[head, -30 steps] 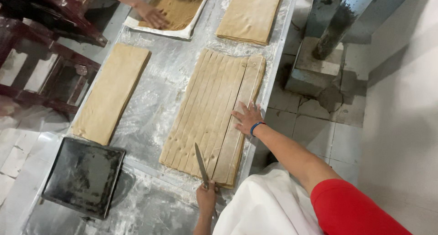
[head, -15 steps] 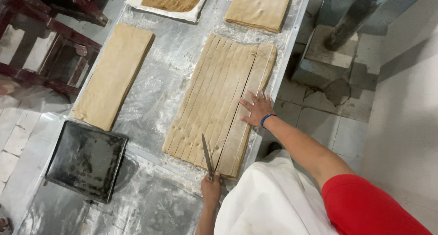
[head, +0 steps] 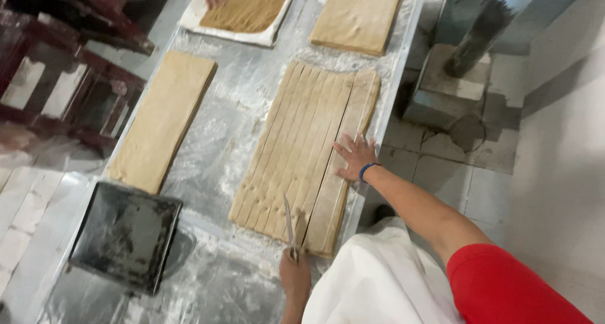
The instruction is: The person uses a knife to cut a large, rectangular sheet of dough into smaller, uniform strips on a metal countertop. They then proceed to cut these strips crosswise into small squares.
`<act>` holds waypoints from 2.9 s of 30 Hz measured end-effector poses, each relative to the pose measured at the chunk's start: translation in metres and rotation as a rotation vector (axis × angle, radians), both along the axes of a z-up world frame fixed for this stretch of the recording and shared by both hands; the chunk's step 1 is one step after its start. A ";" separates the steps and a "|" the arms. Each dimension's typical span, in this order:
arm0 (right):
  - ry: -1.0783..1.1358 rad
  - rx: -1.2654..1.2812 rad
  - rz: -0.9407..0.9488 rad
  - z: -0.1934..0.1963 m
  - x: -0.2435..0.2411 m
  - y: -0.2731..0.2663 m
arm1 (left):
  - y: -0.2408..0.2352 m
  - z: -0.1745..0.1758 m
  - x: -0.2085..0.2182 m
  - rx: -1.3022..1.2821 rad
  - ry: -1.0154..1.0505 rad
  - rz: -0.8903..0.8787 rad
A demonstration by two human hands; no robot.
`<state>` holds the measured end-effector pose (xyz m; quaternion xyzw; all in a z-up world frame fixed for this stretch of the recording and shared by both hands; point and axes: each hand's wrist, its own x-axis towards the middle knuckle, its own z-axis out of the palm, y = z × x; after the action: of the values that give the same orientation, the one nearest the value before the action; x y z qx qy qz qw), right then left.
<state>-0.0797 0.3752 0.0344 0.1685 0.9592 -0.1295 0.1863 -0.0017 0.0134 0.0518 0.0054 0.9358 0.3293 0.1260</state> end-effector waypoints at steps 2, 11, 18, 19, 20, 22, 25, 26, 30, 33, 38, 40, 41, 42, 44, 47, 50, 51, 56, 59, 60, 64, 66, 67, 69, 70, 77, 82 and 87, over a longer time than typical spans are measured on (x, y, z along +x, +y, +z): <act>0.020 0.012 -0.018 -0.009 -0.002 0.005 | 0.002 0.037 -0.010 0.109 0.170 -0.220; 0.240 0.062 -0.213 -0.006 -0.070 0.100 | 0.040 0.050 -0.016 -0.263 -0.232 -0.660; -0.214 0.124 0.032 -0.038 -0.121 0.093 | 0.278 -0.065 -0.097 -0.310 -0.020 -0.888; -0.225 0.113 0.057 -0.039 -0.129 0.094 | 0.306 -0.080 -0.116 -0.347 0.053 -0.976; -0.238 0.106 0.077 -0.038 -0.135 0.097 | 0.326 -0.092 -0.130 -0.203 0.188 -0.941; -0.285 0.076 0.118 -0.029 -0.142 0.101 | 0.361 -0.107 -0.145 -0.081 0.258 -0.864; -0.353 0.009 0.137 -0.009 -0.155 0.106 | 0.382 -0.107 -0.157 -0.159 0.155 -0.748; -0.362 -0.008 0.129 -0.002 -0.157 0.107 | 0.384 -0.103 -0.160 -0.175 0.140 -0.734; -0.492 0.014 0.136 0.025 -0.163 0.112 | 0.388 -0.088 -0.173 -0.200 0.120 -0.716; -0.500 -0.007 0.135 0.044 -0.161 0.116 | 0.398 -0.081 -0.176 -0.194 0.115 -0.696; -0.501 -0.011 0.129 0.052 -0.163 0.118 | 0.439 -0.067 -0.208 -0.203 0.115 -0.725; -0.505 -0.004 0.119 0.044 -0.161 0.116 | 0.444 -0.060 -0.210 -0.225 0.085 -0.742; -0.511 0.007 0.123 0.040 -0.158 0.111 | 0.438 -0.056 -0.203 -0.238 0.063 -0.731; -0.512 0.020 0.128 0.035 -0.156 0.108 | 0.429 -0.050 -0.193 -0.253 0.040 -0.725; -0.492 0.064 0.116 0.028 -0.159 0.108 | 0.407 -0.035 -0.174 -0.296 0.004 -0.707; -0.455 0.108 0.083 0.024 -0.160 0.109 | 0.347 -0.007 -0.139 -0.383 -0.072 -0.677; -0.424 0.135 0.065 0.021 -0.152 0.103 | 0.273 0.016 -0.101 -0.437 -0.127 -0.633; -0.417 0.144 0.061 0.019 -0.148 0.103 | 0.252 0.021 -0.089 -0.438 -0.132 -0.630; -0.321 0.182 0.004 -0.017 -0.117 0.078 | 0.192 0.031 -0.057 -0.405 -0.121 -0.608; -0.214 0.180 -0.167 -0.038 -0.099 0.044 | 0.196 0.031 -0.056 -0.380 -0.088 -0.652; -0.222 0.157 -0.154 -0.037 -0.095 0.027 | 0.195 0.030 -0.057 -0.362 -0.069 -0.665; -0.273 0.100 -0.099 0.001 -0.065 -0.002 | 0.177 0.025 -0.049 -0.355 -0.086 -0.645; -0.253 0.074 -0.113 0.011 -0.058 -0.004 | 0.137 0.030 -0.029 -0.351 -0.104 -0.643; -0.241 0.062 -0.122 0.010 -0.057 -0.003 | 0.121 0.033 -0.021 -0.348 -0.111 -0.644; -0.152 0.092 -0.147 0.003 -0.057 -0.013 | 0.100 0.037 -0.008 -0.390 -0.118 -0.635; -0.113 0.108 -0.164 -0.001 -0.052 -0.021 | 0.089 0.042 0.000 -0.409 -0.125 -0.636; -0.222 0.048 -0.093 0.028 -0.007 -0.088 | 0.060 0.046 0.016 -0.442 -0.166 -0.596; 0.191 -0.037 -0.082 0.021 0.034 -0.088 | 0.033 0.053 0.029 -0.432 -0.219 -0.583; 0.597 -0.324 -0.279 -0.024 0.144 -0.170 | 0.028 0.044 0.029 -0.378 -0.146 -0.603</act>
<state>0.0641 0.2049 0.0100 0.2207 0.9061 -0.3476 -0.0970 0.0274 0.0415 0.0959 0.2341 0.9251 0.0980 0.2825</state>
